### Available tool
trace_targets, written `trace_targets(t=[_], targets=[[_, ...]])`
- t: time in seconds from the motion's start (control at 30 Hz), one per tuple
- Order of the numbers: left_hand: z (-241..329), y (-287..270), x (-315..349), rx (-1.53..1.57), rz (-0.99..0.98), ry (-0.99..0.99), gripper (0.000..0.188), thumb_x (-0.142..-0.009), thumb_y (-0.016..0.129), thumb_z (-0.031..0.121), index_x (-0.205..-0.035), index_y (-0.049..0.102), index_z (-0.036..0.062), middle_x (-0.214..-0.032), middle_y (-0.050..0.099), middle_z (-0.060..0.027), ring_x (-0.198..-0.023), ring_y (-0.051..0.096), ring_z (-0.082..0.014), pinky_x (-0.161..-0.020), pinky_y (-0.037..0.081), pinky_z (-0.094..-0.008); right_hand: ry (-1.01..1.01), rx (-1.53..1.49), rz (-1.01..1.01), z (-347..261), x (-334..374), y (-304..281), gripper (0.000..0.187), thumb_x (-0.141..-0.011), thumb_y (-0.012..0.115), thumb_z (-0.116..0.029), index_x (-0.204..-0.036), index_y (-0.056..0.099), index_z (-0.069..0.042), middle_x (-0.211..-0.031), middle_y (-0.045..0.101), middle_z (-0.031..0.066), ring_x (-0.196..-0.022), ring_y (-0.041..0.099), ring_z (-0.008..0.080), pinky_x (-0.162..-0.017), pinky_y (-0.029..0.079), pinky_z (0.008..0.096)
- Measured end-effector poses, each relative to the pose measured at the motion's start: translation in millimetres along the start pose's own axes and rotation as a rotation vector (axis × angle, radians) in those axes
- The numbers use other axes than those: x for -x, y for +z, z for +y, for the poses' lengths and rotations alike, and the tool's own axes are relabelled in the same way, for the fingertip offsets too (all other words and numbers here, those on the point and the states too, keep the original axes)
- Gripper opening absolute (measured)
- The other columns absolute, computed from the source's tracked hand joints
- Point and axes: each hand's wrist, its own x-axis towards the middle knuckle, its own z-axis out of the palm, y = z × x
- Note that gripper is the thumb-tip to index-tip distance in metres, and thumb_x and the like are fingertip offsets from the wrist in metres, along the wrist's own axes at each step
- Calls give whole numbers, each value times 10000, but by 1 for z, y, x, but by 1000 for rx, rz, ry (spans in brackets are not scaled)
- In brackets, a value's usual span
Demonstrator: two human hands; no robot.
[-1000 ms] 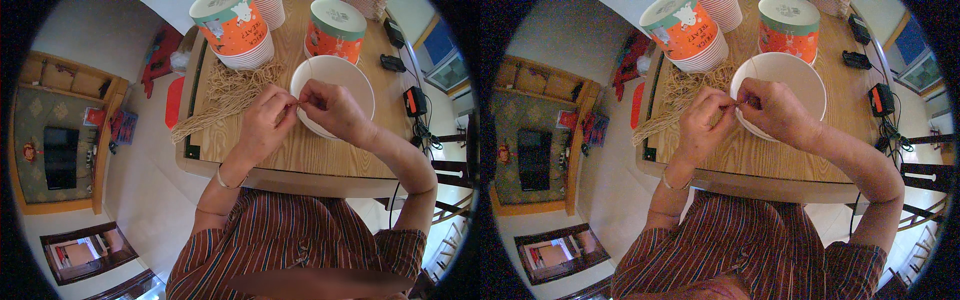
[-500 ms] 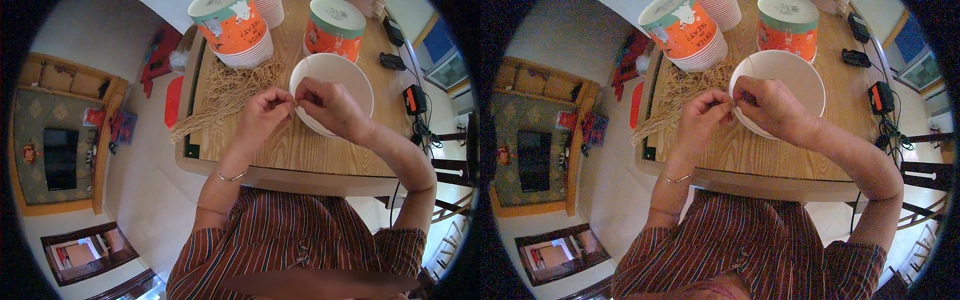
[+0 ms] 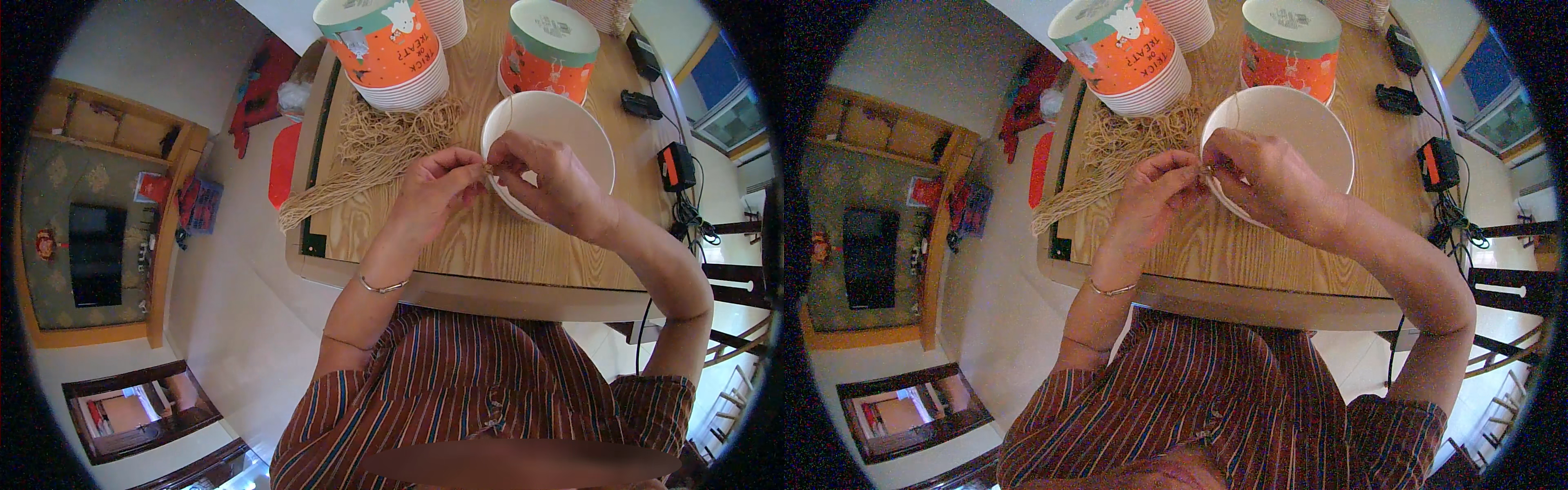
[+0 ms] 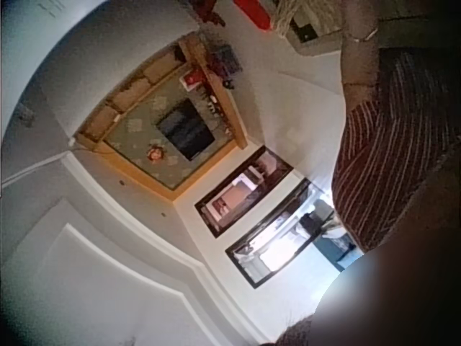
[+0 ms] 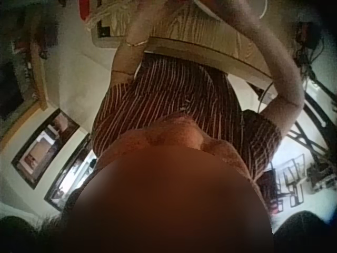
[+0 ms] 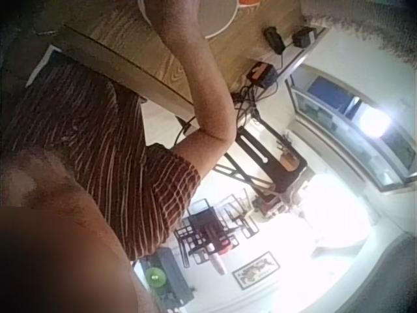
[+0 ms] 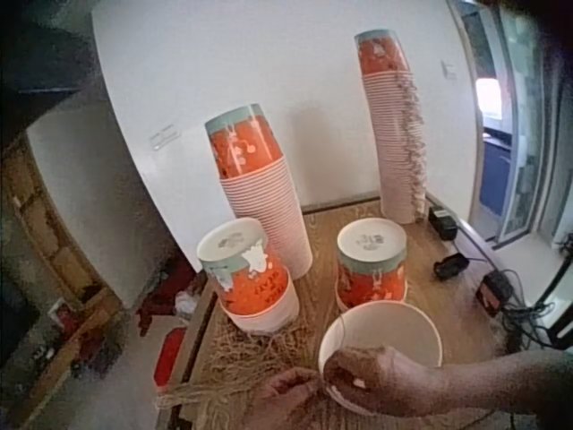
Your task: Threading string through small paper bowls and stacking them onto decorative paper cups as part of a manual assembly process.
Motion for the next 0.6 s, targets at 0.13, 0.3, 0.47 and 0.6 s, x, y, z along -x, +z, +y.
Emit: trace_targets(t=[0.13, 0.3, 0.47, 0.6], targets=[[-1, 0, 0, 33, -9, 21, 92, -902, 640, 86, -974, 668, 36, -835, 657, -7, -719, 596, -72, -594, 462, -213, -42, 84, -8, -3, 3, 2, 139, -846, 618, -9, -965, 546, -12, -875, 627, 128, -776, 664, 272, -661, 524, 355], [-1, 2, 2, -108, -15, 94, 81, -901, 645, 82, -960, 669, 31, -801, 646, 5, -687, 574, -52, -582, 458, -202, -169, 323, 11, -7, 6, 2, 128, -850, 622, -53, -948, 544, -26, -857, 592, 130, -752, 630, 338, -643, 526, 393], [7, 9, 8, -279, 47, 127, 67, -894, 655, 75, -936, 673, 26, -753, 630, 24, -637, 545, -33, -558, 455, -190, -288, 511, -28, -11, 6, -3, 218, -777, 603, -86, -957, 491, -34, -886, 557, 117, -810, 636, 330, -641, 555, 406], [9, 8, 6, -385, 47, 157, 74, -887, 658, 74, -941, 671, 25, -763, 628, 29, -639, 539, -26, -560, 456, -190, -256, 467, -49, -7, 4, -3, 238, -792, 611, -90, -990, 490, -38, -874, 567, 118, -804, 638, 344, -643, 547, 426]])
